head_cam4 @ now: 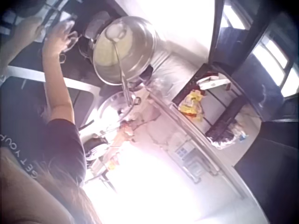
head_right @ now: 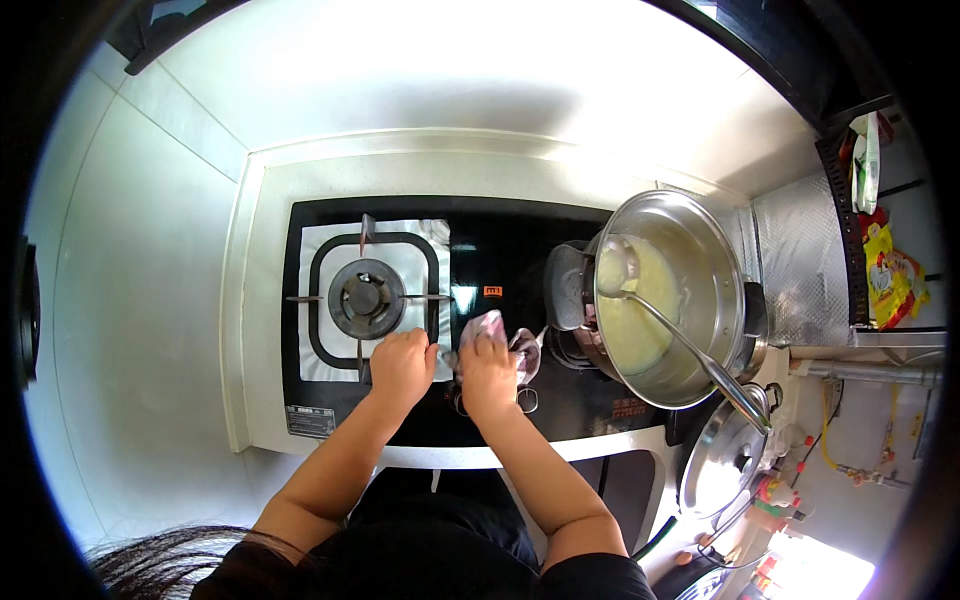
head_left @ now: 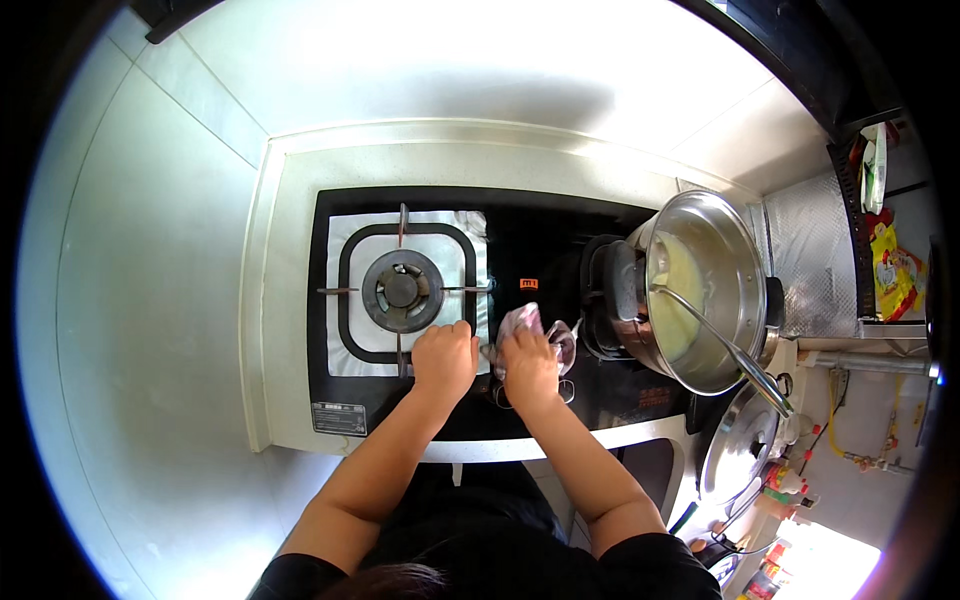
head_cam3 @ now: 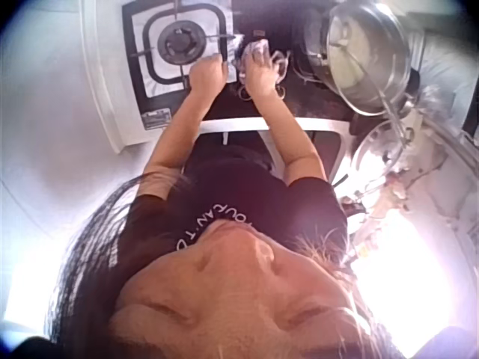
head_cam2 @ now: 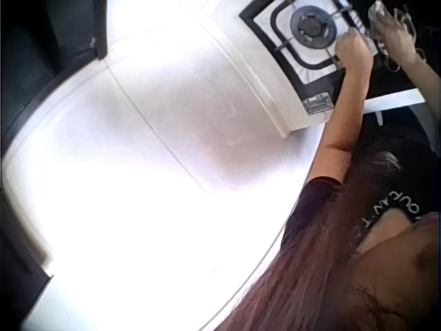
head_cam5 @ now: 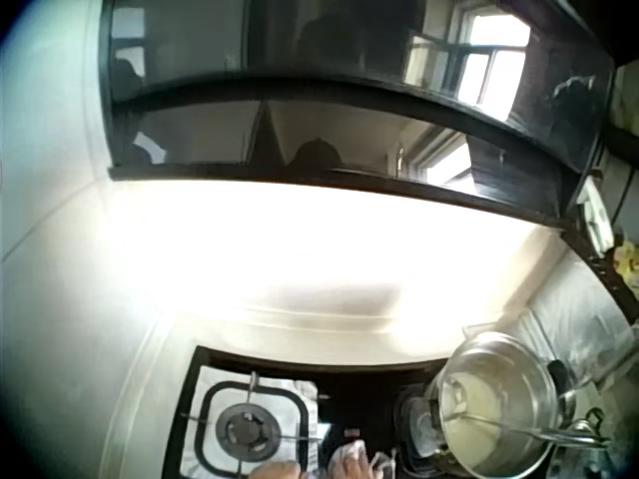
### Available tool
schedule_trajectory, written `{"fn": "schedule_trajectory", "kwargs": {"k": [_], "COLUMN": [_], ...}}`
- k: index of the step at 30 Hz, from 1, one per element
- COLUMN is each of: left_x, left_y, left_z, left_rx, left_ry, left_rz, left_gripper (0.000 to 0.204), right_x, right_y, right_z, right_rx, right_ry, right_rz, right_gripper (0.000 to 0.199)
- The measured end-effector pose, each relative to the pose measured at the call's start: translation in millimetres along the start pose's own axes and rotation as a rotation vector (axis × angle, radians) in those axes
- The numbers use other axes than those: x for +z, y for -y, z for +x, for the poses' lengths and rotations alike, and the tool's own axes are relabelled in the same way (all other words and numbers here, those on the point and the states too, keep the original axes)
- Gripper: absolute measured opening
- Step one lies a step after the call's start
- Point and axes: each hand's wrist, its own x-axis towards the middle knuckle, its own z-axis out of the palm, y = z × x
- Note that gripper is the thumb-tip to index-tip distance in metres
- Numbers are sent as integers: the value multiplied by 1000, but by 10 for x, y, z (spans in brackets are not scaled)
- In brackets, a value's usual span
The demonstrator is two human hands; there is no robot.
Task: The person flips a flatbread in a pan using chopsticks, washes a ladle in a sink, and puts bowls into a drawer before wiping the stove and wall with a cloth.
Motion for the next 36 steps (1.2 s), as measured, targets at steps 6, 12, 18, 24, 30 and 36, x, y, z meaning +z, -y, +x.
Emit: {"fn": "schedule_trajectory", "kwargs": {"k": [6, 12, 18, 24, 30, 36], "left_x": [-58, -63, -76, -58, -57, -100], "left_y": [-45, -22, -40, 0, 18, 66], "left_z": [20, 16, 24, 19, -3, -37], "left_rx": [-27, -45, -50, -40, -59, 59], "left_ry": [81, 111, 132, 103, 80, 17], "left_rz": [35, 56, 18, 11, 4, 78], "left_gripper": [20, 19, 20, 19, 18, 18], "right_x": [-198, -94, -2, -155, -132, -105], "right_y": [-182, -233, -232, -180, -317, -289], "right_z": [434, 261, 523, 198, 210, 269], "right_rx": [-126, -463, -343, -427, -291, -201], "right_ry": [-179, 25, -199, 107, -23, -170], "right_rz": [234, -20, 33, -9, 19, 98], "right_gripper": [26, 25, 24, 24, 24, 23]}}
